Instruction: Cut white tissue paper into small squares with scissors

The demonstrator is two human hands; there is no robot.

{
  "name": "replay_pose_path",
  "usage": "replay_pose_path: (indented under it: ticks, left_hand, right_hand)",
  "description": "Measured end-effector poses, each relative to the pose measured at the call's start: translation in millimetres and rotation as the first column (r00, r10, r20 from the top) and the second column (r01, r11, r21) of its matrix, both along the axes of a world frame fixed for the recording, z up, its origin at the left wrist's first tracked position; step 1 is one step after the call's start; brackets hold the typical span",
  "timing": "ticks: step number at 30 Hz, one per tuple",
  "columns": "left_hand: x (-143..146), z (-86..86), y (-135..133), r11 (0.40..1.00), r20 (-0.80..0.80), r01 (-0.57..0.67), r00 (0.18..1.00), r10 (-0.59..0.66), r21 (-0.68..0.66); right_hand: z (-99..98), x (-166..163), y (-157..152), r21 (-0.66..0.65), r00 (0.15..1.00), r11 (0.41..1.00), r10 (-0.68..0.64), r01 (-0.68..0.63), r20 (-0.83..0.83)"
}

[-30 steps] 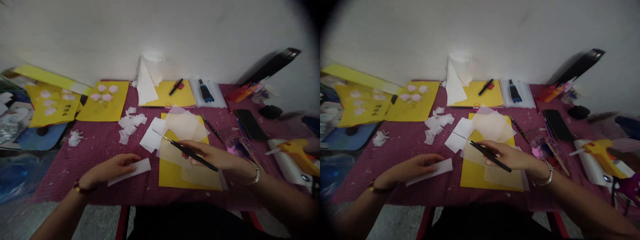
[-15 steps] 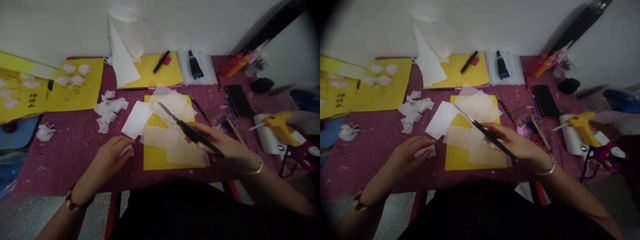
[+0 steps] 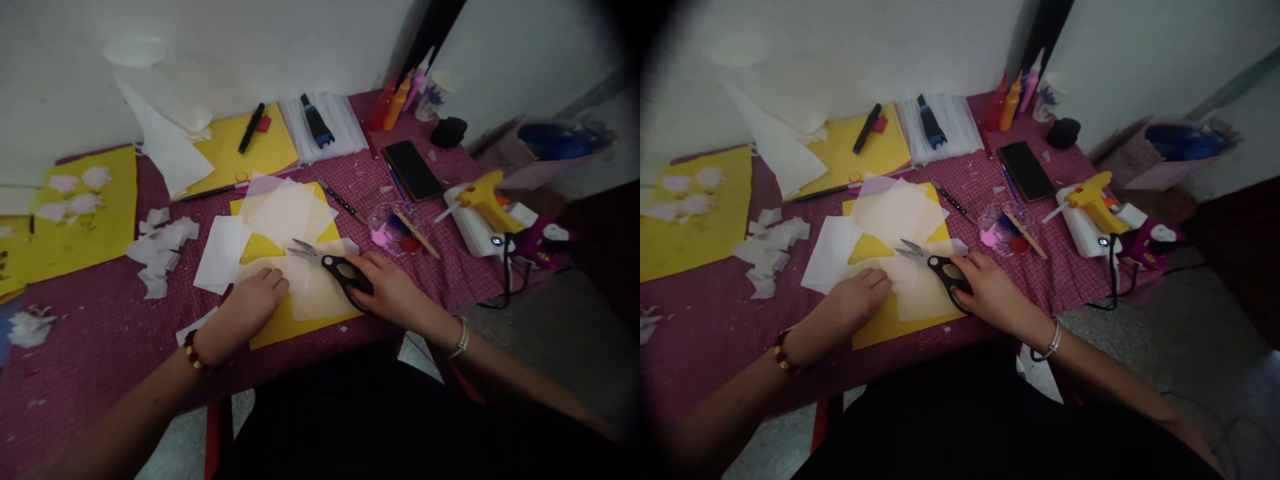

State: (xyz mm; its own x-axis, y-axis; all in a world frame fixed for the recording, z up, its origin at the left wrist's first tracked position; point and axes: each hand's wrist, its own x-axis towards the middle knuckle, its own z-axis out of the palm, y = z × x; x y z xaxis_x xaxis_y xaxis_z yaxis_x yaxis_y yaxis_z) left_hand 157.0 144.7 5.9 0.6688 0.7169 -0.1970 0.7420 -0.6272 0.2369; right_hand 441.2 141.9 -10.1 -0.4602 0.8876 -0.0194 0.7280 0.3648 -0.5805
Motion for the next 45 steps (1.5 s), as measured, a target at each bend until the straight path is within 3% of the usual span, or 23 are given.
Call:
replay_pose_path:
  ticks: [4, 8, 12, 14, 16, 17, 20, 22, 23, 26, 31, 34, 38, 42, 45]
  left_hand:
    - [-10.5, -2.2, 4.2, 0.987, 0.158, -0.158, 0.975, 0.158, -0.009]
    - [-9.7, 1.6, -15.7, 0.975, 0.325, -0.213, 0.919, 0.224, -0.069]
    - [0.7, 15.9, -29.5, 0.951, 0.418, -0.256, 0.855, 0.307, -0.176]
    - [-0.5, 24.5, -26.2, 0.903, 0.451, -0.281, 0.793, 0.409, -0.324]
    - [-9.7, 29.9, -17.7, 0.791, 0.498, -0.242, 0.664, 0.558, -0.562]
    - [-16.6, 30.5, -12.8, 0.705, 0.516, -0.181, 0.562, 0.647, -0.686]
    - [-37.2, 23.4, -0.2, 0.464, 0.470, 0.077, 0.134, 0.872, -0.882]
    - [-43.3, 14.4, 4.3, 0.416, 0.413, 0.116, -0.050, 0.909, -0.902]
    - [-42.9, 9.9, 5.2, 0.411, 0.405, 0.106, -0.074, 0.911, -0.905]
    - [-31.5, -0.2, 4.4, 0.416, 0.416, 0.042, -0.024, 0.909, -0.908]
    - [-13.2, -5.9, 0.6, 0.328, 0.337, -0.094, -0.104, 0.936, -0.940]
    - [-13.6, -5.9, -1.3, 0.319, 0.331, -0.121, -0.099, 0.938, -0.940]
    - [-19.2, -0.5, -5.1, 0.350, 0.370, -0.160, -0.119, 0.921, -0.923]
    - [-24.5, 8.7, -9.0, 0.415, 0.425, -0.089, -0.182, 0.887, -0.905]
    - [-26.9, 12.9, -9.8, 0.470, 0.462, -0.012, -0.208, 0.862, -0.883]
  right_hand:
    - [-3.2, -3.8, -1.7, 0.107, 0.998, 0.994, 0.018, -0.024, 0.058]
    - [15.6, -11.4, -7.0, 0.118, 1.000, 0.993, 0.028, -0.029, 0.010]
    - [36.9, -39.2, 0.7, 0.059, 0.965, 0.972, 0.234, -0.228, -0.115]
    - [40.6, -55.7, 12.7, 0.077, 0.928, 0.941, 0.339, -0.330, -0.155]
    - [38.5, -70.2, 26.7, -0.027, 0.878, 0.912, 0.385, -0.409, -0.286]
    - [35.5, -76.2, 33.4, -0.142, 0.852, 0.893, 0.345, -0.427, -0.393]
    - [21.9, -88.7, 48.8, -0.540, 0.760, 0.761, -0.096, -0.360, -0.643]
    - [11.9, -92.0, 54.7, -0.672, 0.668, 0.670, -0.347, -0.316, -0.659]
    - [7.6, -92.3, 56.5, -0.701, 0.629, 0.646, -0.419, -0.300, -0.655]
    - [0.9, -89.8, 58.7, -0.726, 0.566, 0.635, -0.508, -0.264, -0.650]
    - [4.6, -82.8, 60.6, -0.709, 0.651, 0.668, -0.438, -0.226, -0.620]
    - [3.9, -79.9, 62.9, -0.699, 0.671, 0.676, -0.408, -0.235, -0.620]
    - [3.8, -76.0, 64.1, -0.681, 0.675, 0.686, -0.376, -0.257, -0.634]
    - [14.8, -69.8, 62.4, -0.622, 0.671, 0.723, -0.303, -0.301, -0.677]
    - [21.4, -65.9, 60.4, -0.602, 0.662, 0.716, -0.265, -0.352, -0.702]
